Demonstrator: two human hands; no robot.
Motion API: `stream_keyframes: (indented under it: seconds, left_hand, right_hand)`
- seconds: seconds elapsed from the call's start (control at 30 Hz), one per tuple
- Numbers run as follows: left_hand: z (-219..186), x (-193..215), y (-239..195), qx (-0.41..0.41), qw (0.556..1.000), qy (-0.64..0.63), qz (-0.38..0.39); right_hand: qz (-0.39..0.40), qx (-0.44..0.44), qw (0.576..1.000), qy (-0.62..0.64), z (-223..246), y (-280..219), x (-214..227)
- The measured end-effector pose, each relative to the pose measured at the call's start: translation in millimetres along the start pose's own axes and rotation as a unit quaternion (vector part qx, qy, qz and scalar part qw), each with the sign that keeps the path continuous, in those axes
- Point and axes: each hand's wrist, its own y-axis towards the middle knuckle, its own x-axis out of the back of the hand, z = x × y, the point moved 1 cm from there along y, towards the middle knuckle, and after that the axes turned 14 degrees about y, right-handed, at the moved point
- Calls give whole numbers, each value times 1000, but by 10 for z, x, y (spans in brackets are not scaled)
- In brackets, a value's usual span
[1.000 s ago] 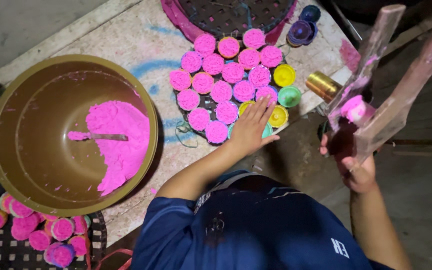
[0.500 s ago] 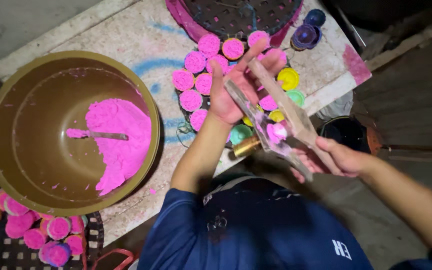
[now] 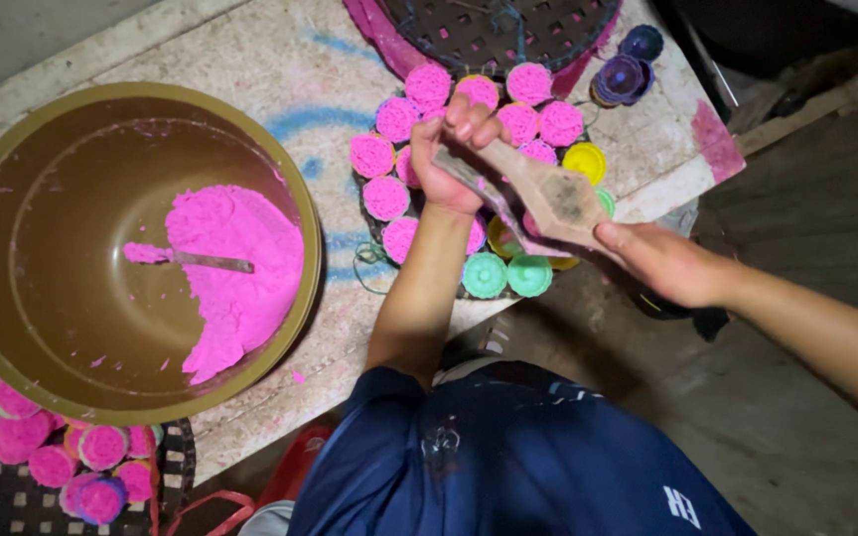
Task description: The person scoops pink paste from a bowl and uses a wooden press to form cylindrical shapes, placing them into a woven basket. The person repeats this process, filling the basket with pink cylindrical items.
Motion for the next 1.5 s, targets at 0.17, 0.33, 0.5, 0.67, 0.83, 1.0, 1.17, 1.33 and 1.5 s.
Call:
stream_keyframes:
  seconds: [0.17,0.33,0.5,0.67,0.83,1.0,1.17,1.33,1.5]
  left_hand:
    - [54,112,-6,-9,1000,-20,-11]
    - [-14,120,75,0,999,-33,35]
    - [-177,56,77,3,1000,13,18]
    - [-34,68,-12,-8,1000,17,-26]
    - [43,98,147,-18,999,29,-28]
    - [-132,53,201,-7,996,84,-24]
    - [-9,27,123,0,993,91,-74]
    - [-5,48,262,-14,994,91,-65]
    - [-39,-30,281,-10,993,107,-54]
  right_hand:
    - [-11,87,996,-19,163,-43,-72]
    - [-65,36,995,-60,269,-35,-129]
    - [-55,61,996,-42,302,15,-281]
    - [-49,140,988,-30,273,-44,-216]
    - [-94,26,991,-88,285,-22,-89]
    - [-90,81,992,-36,309,40,-206]
    - [-86,76,993,-41,316,-20,-201]
    - [-117,47,991,-51,394,-48,-148]
    - [-116,47,992,-32,425,-57,-114]
